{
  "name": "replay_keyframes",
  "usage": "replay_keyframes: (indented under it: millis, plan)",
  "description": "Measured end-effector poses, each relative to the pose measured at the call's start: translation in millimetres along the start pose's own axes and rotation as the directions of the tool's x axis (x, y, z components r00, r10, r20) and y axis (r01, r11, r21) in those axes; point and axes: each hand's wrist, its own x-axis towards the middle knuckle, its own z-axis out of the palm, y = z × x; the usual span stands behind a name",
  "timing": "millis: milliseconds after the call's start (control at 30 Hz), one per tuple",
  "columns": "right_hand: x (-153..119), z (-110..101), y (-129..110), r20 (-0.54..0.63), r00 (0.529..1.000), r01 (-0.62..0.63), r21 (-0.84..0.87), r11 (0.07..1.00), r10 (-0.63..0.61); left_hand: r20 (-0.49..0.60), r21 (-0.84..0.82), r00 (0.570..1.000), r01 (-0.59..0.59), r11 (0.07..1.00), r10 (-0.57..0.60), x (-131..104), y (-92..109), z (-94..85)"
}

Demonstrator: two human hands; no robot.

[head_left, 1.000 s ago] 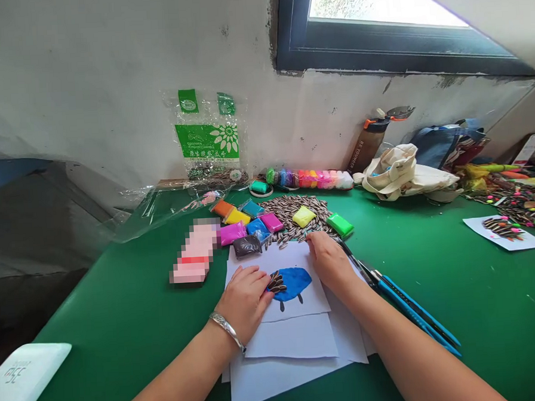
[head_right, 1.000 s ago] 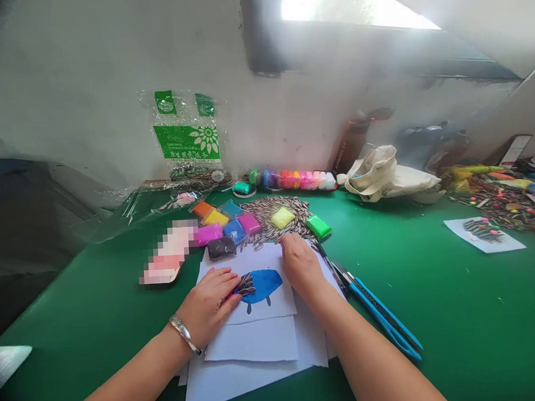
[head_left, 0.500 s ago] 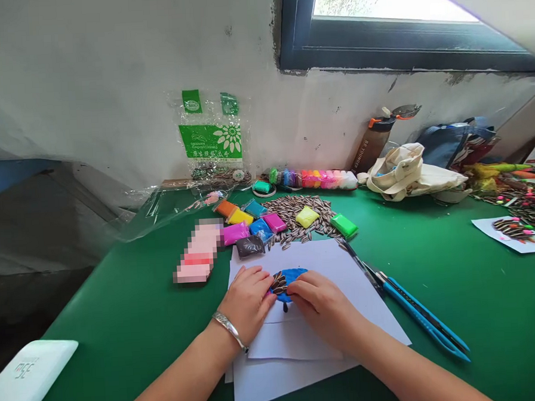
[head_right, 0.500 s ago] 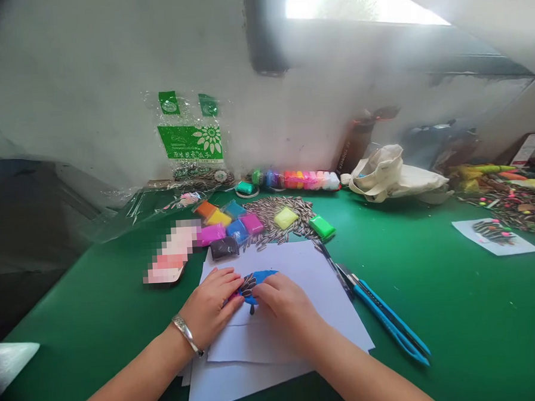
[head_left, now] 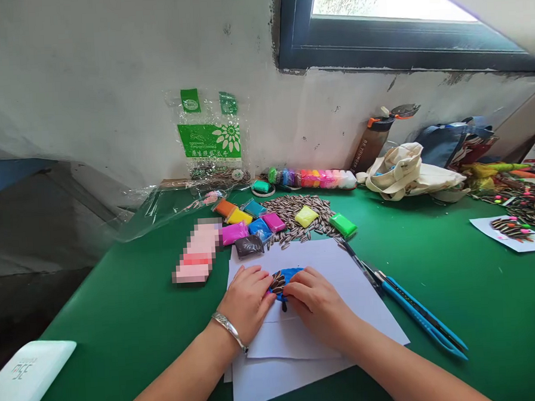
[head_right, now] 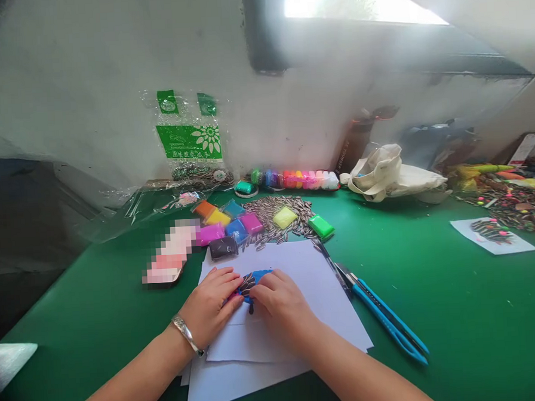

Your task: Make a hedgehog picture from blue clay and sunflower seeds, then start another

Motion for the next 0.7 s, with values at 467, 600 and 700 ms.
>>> replay_keyframes:
  millis: [467,600,700]
  plan:
    - [5,12,-1,-0.001,1.0,-0.008,-0.065,0.998,0.008,0.008,0.021,1.0,0.027,0.999,-0.027,0,2,2.9]
    - [2,7,1,0.006,1.0,-0.03,-0.043,0.999,0.031,0.004,0.019,1.0,0.028,0.999,-0.028,0,2,2.3]
    - [-1,0,1,-0.015,0.996,-0.092,-0.068,0.993,0.091,0.002,0.009,1.0,0.029,1.0,-0.029,0,2,1.7]
